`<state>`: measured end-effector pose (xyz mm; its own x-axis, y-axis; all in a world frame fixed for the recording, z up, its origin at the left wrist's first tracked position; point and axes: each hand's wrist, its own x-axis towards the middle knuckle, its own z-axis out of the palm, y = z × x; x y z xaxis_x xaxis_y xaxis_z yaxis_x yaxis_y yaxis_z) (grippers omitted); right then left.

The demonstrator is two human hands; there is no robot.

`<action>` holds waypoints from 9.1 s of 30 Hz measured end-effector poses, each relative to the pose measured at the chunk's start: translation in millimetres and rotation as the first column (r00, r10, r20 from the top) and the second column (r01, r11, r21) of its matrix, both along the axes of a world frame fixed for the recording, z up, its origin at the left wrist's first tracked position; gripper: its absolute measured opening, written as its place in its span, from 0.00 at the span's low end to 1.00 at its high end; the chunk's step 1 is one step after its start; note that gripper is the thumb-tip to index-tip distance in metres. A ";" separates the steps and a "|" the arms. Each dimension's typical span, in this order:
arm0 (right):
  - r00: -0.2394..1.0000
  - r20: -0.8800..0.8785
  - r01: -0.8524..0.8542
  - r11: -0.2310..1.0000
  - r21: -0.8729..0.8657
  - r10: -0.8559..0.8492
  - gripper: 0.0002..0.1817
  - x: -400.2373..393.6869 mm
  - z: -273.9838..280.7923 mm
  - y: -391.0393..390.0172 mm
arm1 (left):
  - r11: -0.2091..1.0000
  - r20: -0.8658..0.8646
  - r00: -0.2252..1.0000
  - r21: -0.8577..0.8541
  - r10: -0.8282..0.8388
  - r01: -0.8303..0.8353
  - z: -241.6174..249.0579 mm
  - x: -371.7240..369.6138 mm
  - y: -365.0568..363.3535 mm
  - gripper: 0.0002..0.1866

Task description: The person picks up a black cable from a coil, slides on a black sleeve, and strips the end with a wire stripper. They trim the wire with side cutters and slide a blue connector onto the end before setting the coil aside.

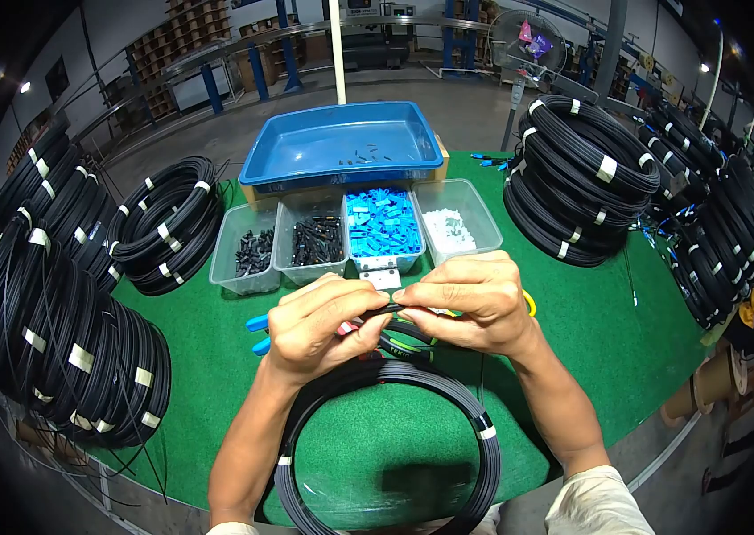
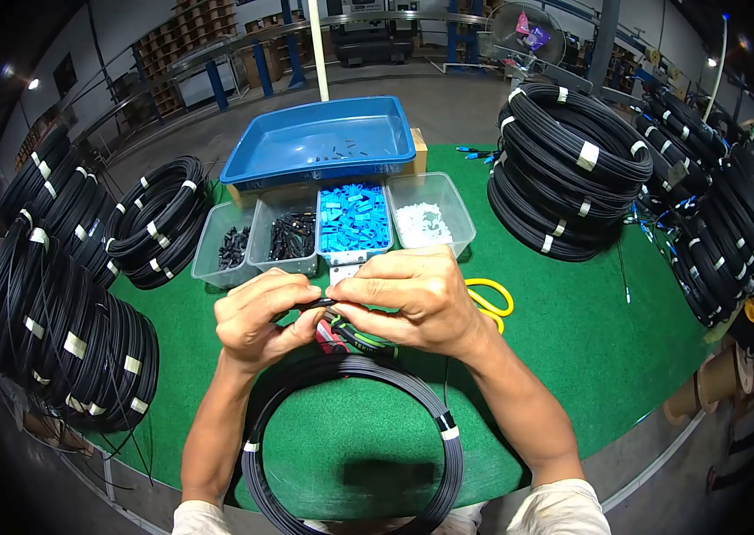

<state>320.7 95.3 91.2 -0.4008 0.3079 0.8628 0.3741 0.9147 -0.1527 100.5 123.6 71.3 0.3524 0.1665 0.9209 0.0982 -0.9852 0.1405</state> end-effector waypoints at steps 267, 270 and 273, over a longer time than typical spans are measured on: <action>0.947 -0.320 -0.302 0.258 -0.918 -0.028 0.05 -13.3 -6.8 -23.5 | 0.997 -0.286 0.958 -0.067 0.025 -0.046 6.5 -10.8 -29.7 0.08; 0.962 -0.269 -0.271 0.086 -0.959 0.042 0.04 -4.8 -12.1 -14.2 | 0.997 -0.395 0.916 0.056 0.072 -0.054 -3.5 -7.4 -30.5 0.07; 0.955 -0.296 -0.296 0.182 -0.938 0.029 0.04 -10.8 0.1 -25.0 | 0.958 -0.159 0.978 -0.272 -0.139 0.092 -9.5 -12.7 -17.3 0.07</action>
<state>309.9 70.4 91.4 -0.4514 0.8922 -0.0132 0.0825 0.0270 -0.9962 87.8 106.4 61.8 0.5345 0.3421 0.7728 0.0321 -0.9220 0.3859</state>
